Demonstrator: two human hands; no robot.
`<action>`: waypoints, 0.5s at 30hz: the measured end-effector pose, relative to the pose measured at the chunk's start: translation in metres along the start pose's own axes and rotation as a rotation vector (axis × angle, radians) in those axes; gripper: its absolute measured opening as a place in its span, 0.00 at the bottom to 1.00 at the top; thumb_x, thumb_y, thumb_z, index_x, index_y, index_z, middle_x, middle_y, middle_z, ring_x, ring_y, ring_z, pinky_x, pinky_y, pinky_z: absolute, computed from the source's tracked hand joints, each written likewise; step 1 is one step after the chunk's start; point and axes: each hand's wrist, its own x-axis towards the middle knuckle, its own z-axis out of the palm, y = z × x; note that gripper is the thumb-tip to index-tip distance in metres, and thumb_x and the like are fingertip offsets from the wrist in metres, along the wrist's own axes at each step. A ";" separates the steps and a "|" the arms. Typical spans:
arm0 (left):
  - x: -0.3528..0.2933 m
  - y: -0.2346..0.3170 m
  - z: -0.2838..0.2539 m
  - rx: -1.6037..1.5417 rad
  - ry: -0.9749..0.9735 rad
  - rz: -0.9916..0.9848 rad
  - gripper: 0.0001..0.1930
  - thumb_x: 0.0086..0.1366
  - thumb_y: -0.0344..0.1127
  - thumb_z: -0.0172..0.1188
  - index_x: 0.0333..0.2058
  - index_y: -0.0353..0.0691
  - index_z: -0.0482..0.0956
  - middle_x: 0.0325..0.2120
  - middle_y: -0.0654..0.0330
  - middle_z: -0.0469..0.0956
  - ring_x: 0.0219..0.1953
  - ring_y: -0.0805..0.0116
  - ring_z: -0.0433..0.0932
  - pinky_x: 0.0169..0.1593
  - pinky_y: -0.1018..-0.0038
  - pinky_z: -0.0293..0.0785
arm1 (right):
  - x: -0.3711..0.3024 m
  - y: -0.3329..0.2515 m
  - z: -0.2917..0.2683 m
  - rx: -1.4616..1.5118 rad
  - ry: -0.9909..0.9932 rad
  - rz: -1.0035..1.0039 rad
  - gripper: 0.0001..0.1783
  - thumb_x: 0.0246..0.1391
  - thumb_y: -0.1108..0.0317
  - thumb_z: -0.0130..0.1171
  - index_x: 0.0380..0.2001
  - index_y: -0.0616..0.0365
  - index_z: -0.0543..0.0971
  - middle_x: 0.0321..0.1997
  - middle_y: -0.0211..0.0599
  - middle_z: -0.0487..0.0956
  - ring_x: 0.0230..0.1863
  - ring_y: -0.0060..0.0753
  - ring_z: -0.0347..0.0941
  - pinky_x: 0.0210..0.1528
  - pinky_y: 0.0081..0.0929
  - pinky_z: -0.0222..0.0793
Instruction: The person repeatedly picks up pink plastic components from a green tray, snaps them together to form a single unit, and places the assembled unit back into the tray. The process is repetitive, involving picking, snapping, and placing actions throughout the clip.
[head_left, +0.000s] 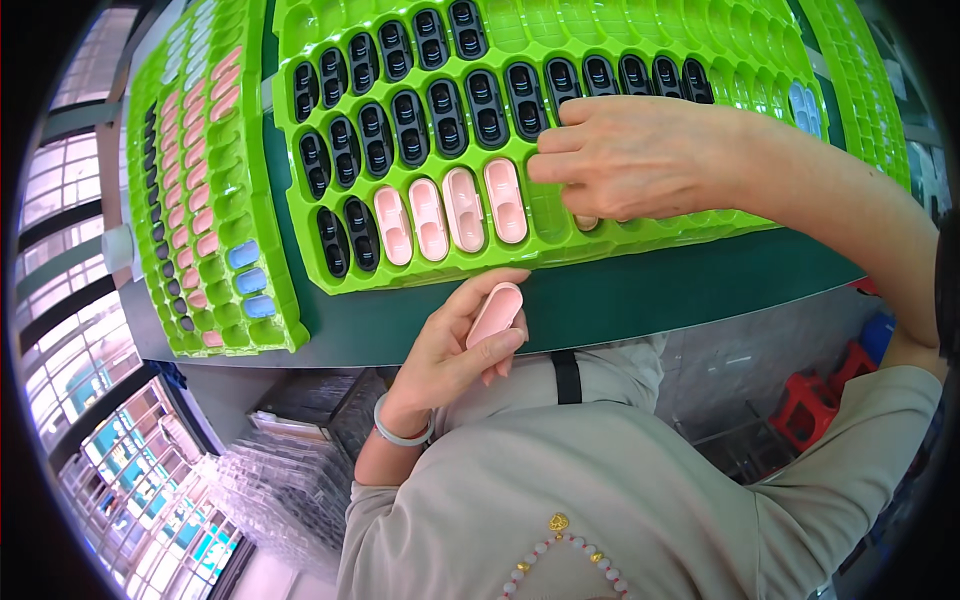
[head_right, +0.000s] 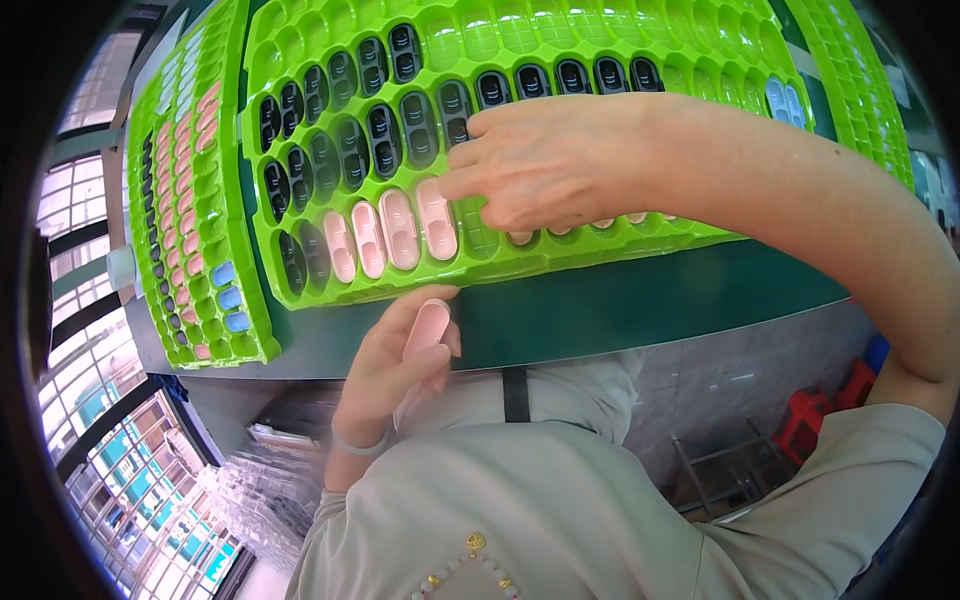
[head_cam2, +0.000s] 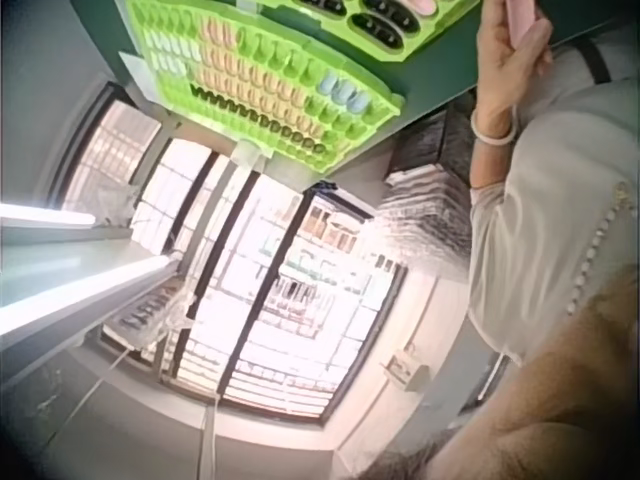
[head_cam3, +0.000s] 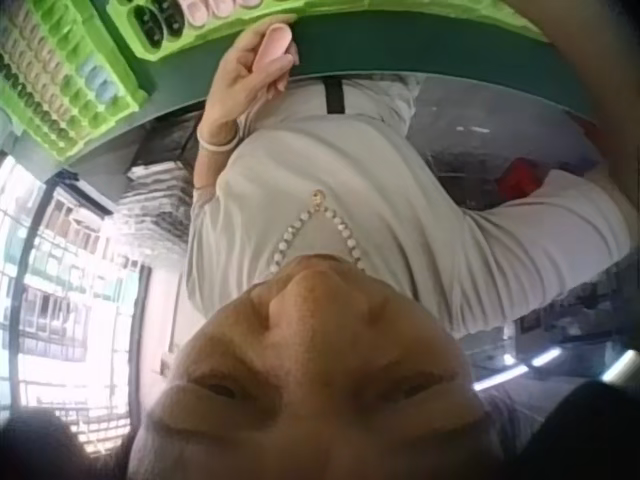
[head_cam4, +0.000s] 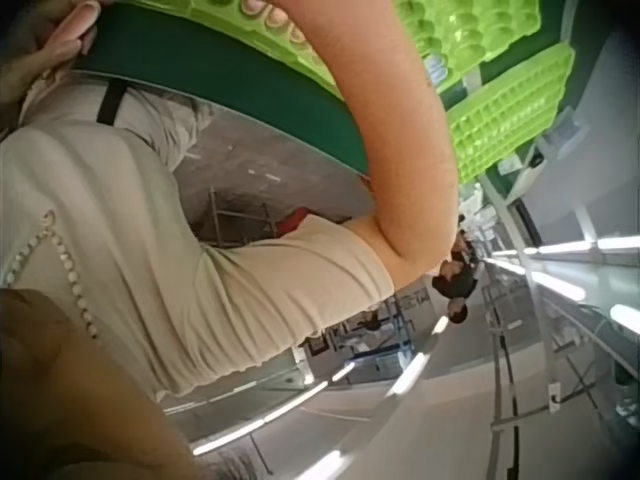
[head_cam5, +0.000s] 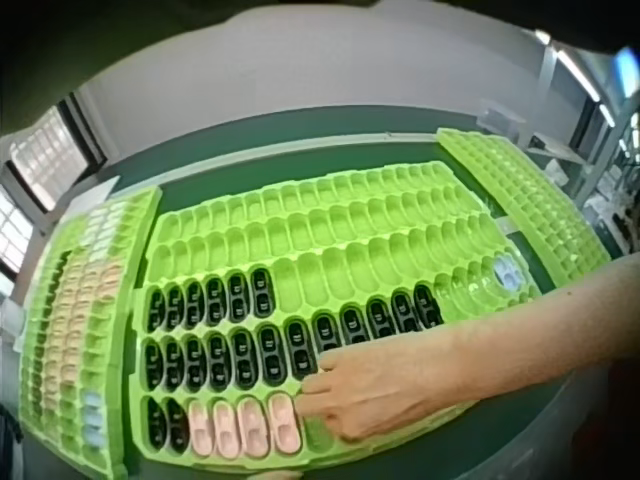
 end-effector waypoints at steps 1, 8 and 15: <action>0.001 0.001 -0.001 -0.009 0.006 -0.007 0.26 0.62 0.25 0.56 0.59 0.36 0.62 0.31 0.61 0.73 0.24 0.79 0.71 0.26 0.85 0.66 | -0.002 0.001 0.000 0.047 0.000 0.013 0.02 0.41 0.65 0.60 0.21 0.49 0.79 0.32 0.25 0.71 0.42 0.25 0.69 0.42 0.24 0.63; 0.002 0.000 -0.005 -0.051 0.004 -0.027 0.26 0.61 0.24 0.56 0.59 0.37 0.64 0.33 0.61 0.75 0.24 0.79 0.71 0.27 0.84 0.67 | -0.002 0.005 0.010 0.140 0.008 0.047 0.05 0.41 0.64 0.60 0.24 0.50 0.78 0.32 0.27 0.71 0.41 0.27 0.69 0.42 0.26 0.63; 0.004 -0.007 -0.011 -0.072 -0.061 0.042 0.24 0.66 0.32 0.57 0.59 0.37 0.63 0.33 0.63 0.75 0.26 0.82 0.72 0.27 0.85 0.69 | 0.000 0.009 0.006 0.105 -0.001 -0.005 0.06 0.42 0.63 0.59 0.23 0.51 0.80 0.34 0.27 0.73 0.43 0.26 0.70 0.43 0.25 0.64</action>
